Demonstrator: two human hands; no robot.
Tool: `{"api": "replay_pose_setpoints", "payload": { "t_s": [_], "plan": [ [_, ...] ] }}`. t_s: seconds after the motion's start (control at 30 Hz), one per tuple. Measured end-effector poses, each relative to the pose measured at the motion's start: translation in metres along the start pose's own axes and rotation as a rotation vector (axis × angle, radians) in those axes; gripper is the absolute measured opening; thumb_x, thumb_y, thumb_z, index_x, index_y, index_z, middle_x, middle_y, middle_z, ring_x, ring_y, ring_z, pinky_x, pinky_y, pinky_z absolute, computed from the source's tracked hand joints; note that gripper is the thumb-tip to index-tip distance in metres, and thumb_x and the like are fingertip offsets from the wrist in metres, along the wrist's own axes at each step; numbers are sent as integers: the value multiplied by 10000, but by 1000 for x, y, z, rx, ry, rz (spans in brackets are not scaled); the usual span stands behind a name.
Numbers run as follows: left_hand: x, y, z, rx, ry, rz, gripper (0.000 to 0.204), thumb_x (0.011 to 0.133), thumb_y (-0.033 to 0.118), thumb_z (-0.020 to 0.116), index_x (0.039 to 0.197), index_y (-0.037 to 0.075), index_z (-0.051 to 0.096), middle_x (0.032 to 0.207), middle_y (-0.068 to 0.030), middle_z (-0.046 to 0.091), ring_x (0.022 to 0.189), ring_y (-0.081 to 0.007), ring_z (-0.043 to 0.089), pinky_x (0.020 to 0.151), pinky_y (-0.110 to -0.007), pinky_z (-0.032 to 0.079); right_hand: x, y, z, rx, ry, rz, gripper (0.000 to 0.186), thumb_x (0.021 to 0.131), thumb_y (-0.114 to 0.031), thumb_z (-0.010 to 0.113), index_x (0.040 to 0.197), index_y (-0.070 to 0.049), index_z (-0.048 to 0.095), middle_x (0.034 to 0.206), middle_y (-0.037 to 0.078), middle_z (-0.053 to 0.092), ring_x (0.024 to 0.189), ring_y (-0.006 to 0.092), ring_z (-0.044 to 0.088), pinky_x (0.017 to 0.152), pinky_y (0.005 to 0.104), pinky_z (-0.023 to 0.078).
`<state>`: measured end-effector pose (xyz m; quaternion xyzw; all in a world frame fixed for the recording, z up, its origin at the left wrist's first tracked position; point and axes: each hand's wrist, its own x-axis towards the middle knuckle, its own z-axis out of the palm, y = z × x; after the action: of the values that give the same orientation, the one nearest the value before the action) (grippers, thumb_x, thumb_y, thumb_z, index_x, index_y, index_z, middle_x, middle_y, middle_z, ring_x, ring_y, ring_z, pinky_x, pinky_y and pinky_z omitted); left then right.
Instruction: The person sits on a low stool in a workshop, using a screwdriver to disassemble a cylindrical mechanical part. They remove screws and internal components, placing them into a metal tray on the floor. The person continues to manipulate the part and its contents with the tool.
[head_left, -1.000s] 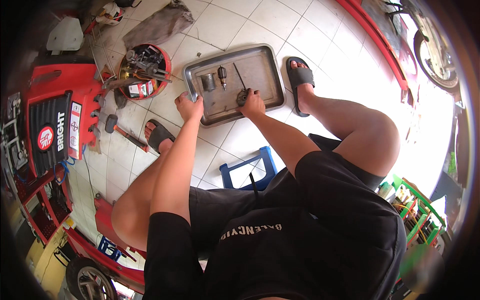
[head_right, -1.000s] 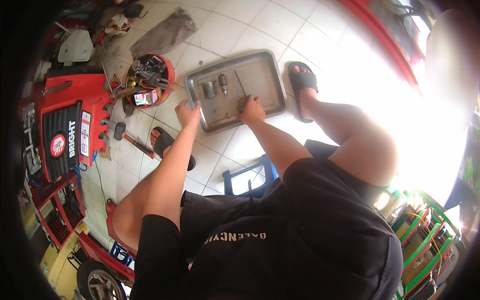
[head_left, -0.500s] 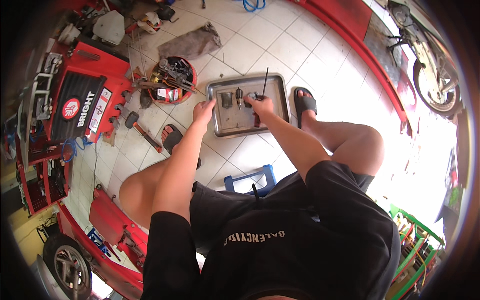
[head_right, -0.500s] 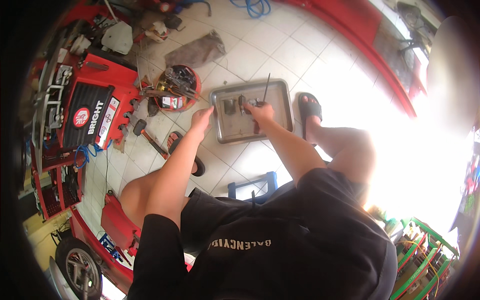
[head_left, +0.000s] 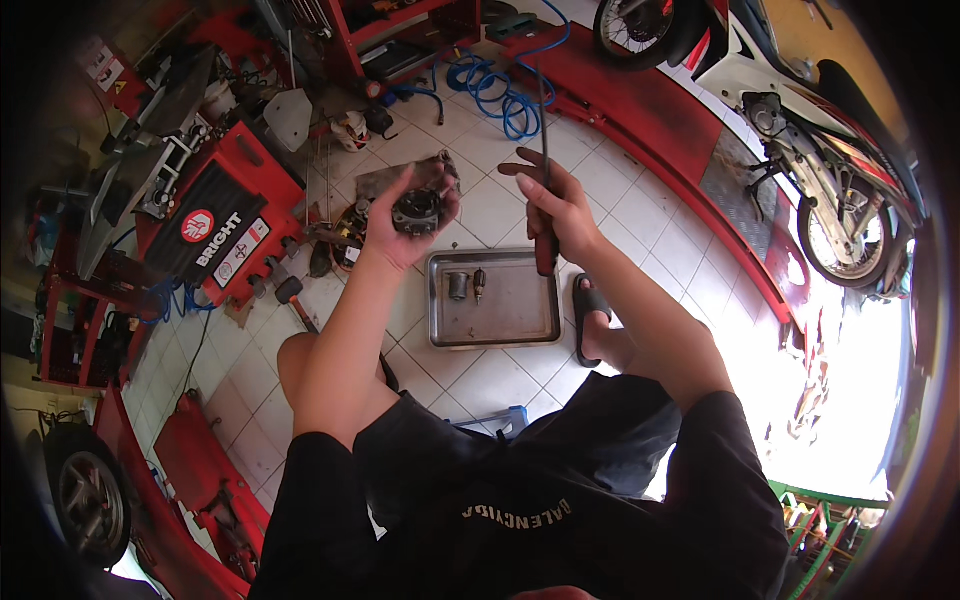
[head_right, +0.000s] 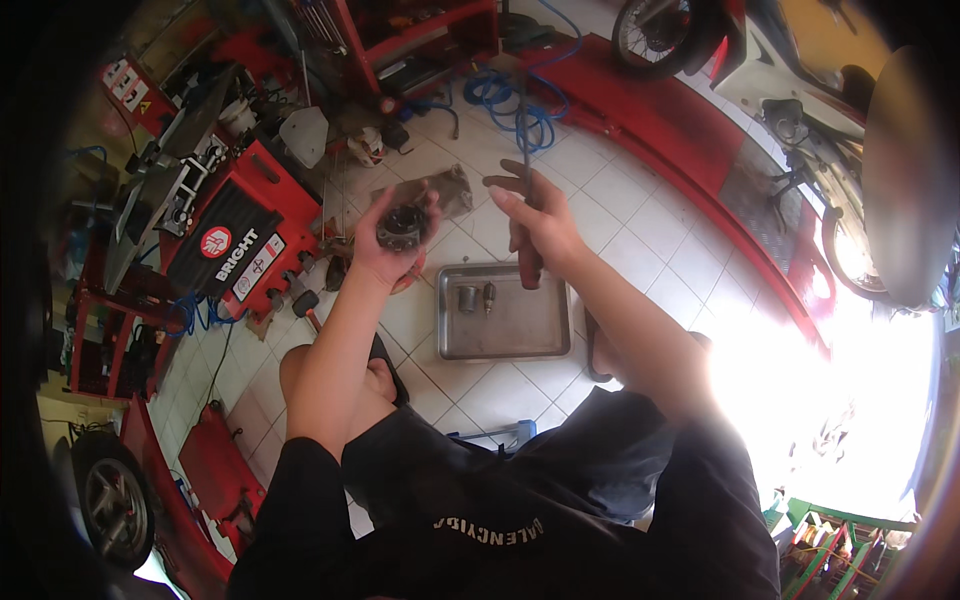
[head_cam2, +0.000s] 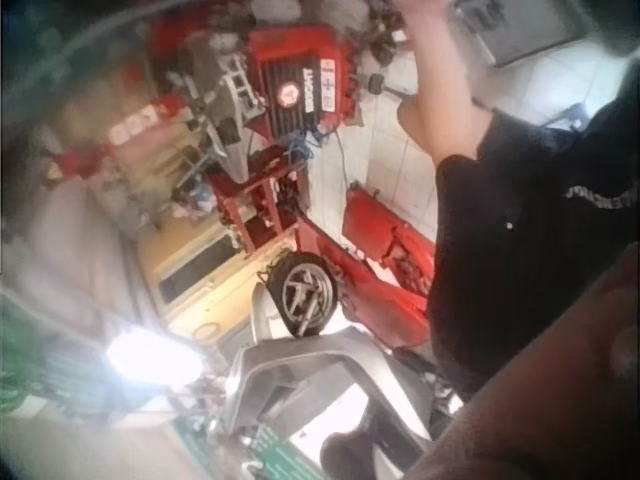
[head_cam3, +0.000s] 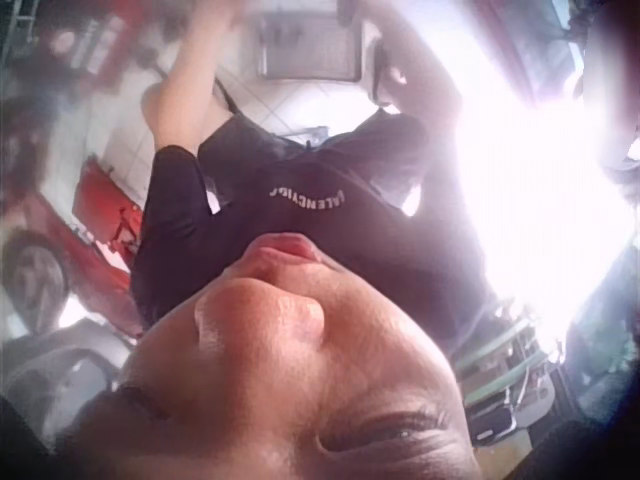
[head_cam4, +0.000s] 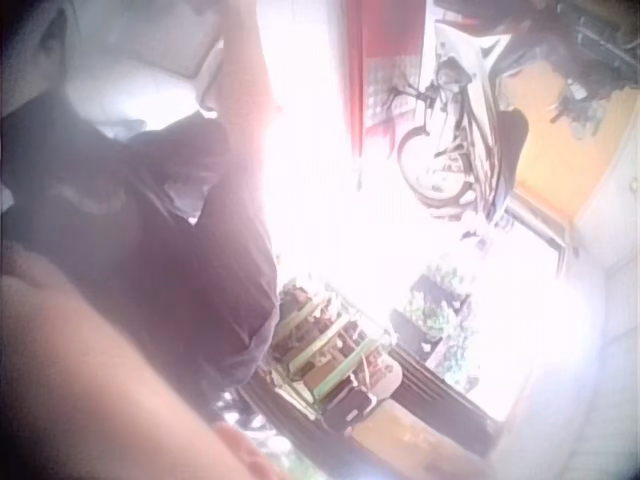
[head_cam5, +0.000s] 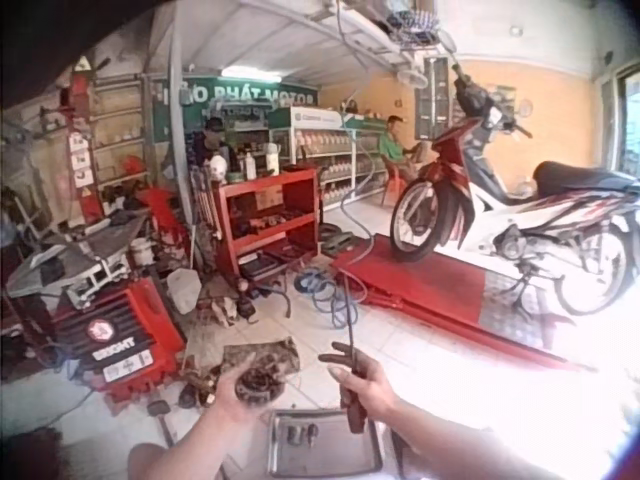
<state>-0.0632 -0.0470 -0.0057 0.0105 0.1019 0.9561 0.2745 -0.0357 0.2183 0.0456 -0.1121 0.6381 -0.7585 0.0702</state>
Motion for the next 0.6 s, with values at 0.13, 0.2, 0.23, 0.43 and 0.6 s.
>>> {"api": "replay_pose_setpoints", "payload": {
  "t_s": [0.13, 0.2, 0.23, 0.43, 0.6],
  "plan": [
    [-22, -15, 11, -121, 146, 33, 434, 961, 294, 639, 1193, -65, 568, 1139, -214, 573, 975, -297, 609, 903, -376, 573, -14, -6, -13, -64, 33, 167, 665, 981, -323, 641, 1451, 86, 408, 1231, 165, 665, 602, 119, 532, 567, 282, 488],
    [-26, -17, 31, -156, 318, 204, 419, 938, 260, 655, 1159, -84, 562, 1123, -216, 566, 1017, -305, 593, 896, -380, 572, -20, -10, -6, -79, -21, 275, 584, 1007, -300, 600, 1418, 87, 450, 1147, 153, 682, 611, 120, 544, 570, 288, 490],
    [-23, -18, 44, -134, 394, 300, 412, 935, 266, 659, 1133, -84, 567, 1105, -213, 566, 1021, -304, 587, 890, -381, 573, -26, -20, -1, -84, -71, 303, 540, 1019, -284, 578, 1398, 87, 474, 1102, 145, 688, 615, 120, 551, 571, 292, 492],
    [-19, 11, 48, 1, 623, 608, 452, 901, 296, 729, 1044, -65, 498, 1098, -218, 533, 1079, -374, 568, 846, -369, 575, -52, -42, 31, 1, -345, 417, 376, 1092, -248, 442, 1275, 56, 566, 923, 109, 700, 575, 115, 603, 514, 231, 490],
    [-18, 37, 41, -40, 607, 644, 468, 905, 323, 735, 1028, -63, 501, 1092, -225, 536, 1047, -366, 574, 825, -360, 575, -54, -26, 46, 82, -521, 625, 375, 1111, -247, 394, 1253, 62, 552, 838, 120, 688, 538, 115, 600, 498, 236, 491]
  ]
}}
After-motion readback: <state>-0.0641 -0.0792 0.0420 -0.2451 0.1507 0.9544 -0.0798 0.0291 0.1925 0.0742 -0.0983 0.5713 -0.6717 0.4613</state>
